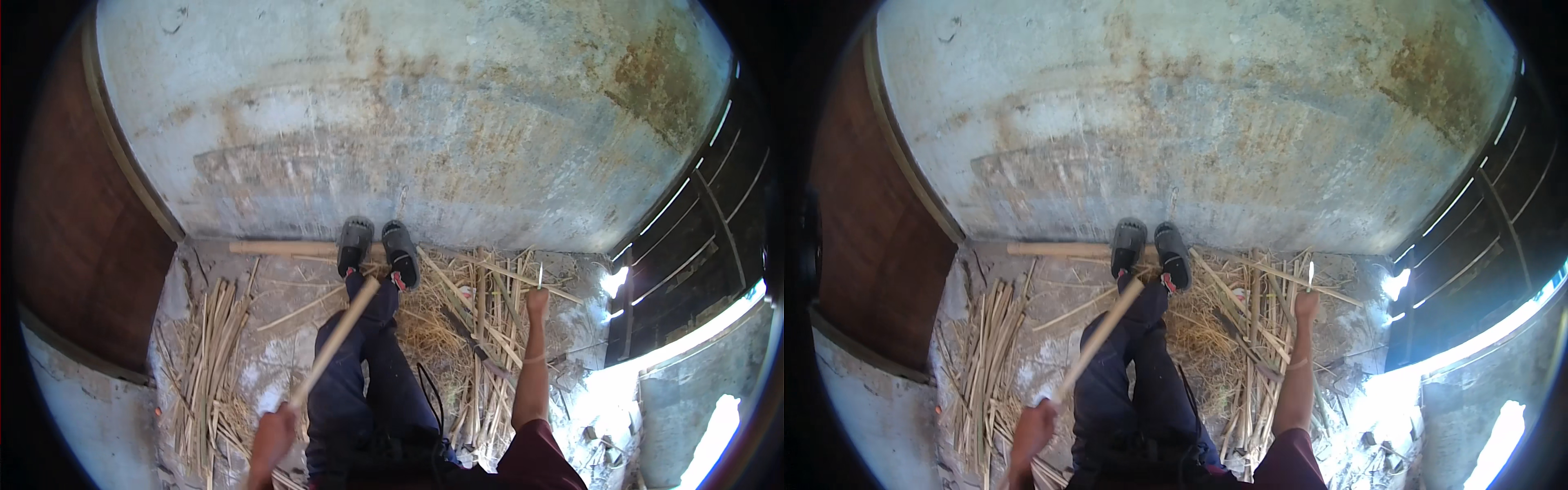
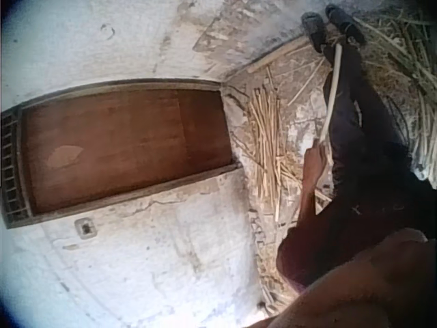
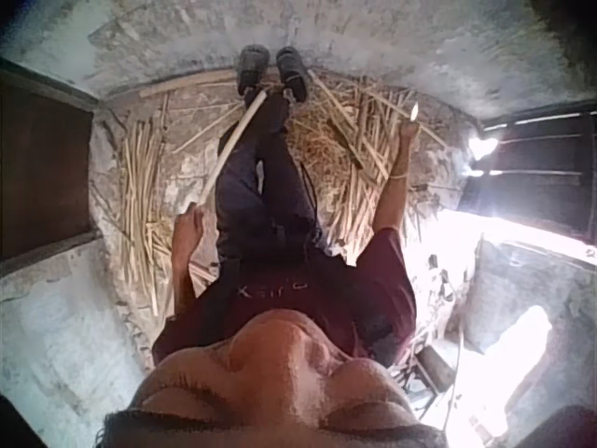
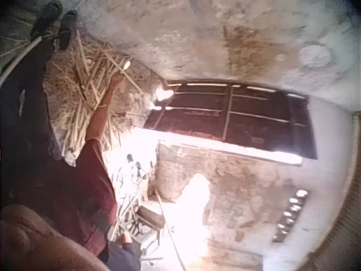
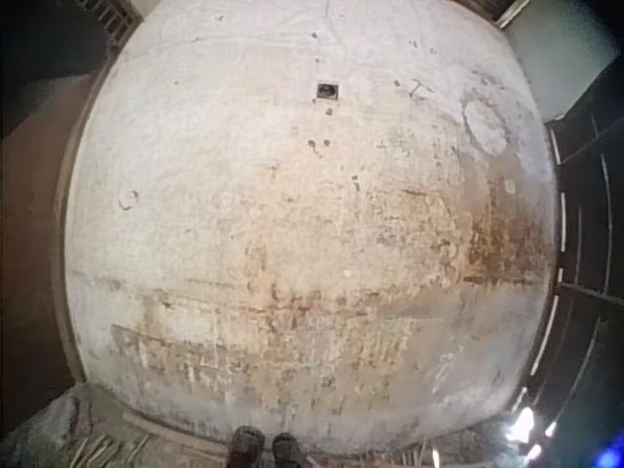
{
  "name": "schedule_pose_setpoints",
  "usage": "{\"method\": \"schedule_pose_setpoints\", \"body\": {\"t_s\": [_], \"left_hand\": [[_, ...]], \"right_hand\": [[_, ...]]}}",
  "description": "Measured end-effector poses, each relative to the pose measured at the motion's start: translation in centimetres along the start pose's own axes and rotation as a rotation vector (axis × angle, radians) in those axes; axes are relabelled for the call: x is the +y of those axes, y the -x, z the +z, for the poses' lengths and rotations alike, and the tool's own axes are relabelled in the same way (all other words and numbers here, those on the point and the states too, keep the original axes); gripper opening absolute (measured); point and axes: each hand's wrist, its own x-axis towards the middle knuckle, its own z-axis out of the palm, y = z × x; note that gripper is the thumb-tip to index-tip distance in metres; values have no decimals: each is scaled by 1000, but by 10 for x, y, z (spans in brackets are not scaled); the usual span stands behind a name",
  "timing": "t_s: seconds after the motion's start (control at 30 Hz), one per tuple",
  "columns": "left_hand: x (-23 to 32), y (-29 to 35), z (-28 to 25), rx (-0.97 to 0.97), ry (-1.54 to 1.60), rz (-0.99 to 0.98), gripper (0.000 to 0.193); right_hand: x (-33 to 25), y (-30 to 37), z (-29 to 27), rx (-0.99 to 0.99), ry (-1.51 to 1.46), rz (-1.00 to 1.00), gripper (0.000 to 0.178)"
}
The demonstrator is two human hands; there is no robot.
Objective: The person peels and whittles long strips of bamboo using a small knife while sitting on the floor.
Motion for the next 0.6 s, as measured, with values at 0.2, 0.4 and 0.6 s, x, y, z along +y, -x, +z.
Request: {"method": "schedule_pose_setpoints", "body": {"t_s": [0.2, 0.4, 0.6], "left_hand": [[-17, -30, -25, 126, 277, -93, 32], [38, -60, -36, -209, 1054, -313, 34], [85, -87, -20, -322, 987, -129, 32]], "right_hand": [[101, 85, 16, -757, 64, 2, 27], [173, 165, -4, -1075, 446, -245, 18], [72, 184, -57, -686, -259, 88, 29]]}}
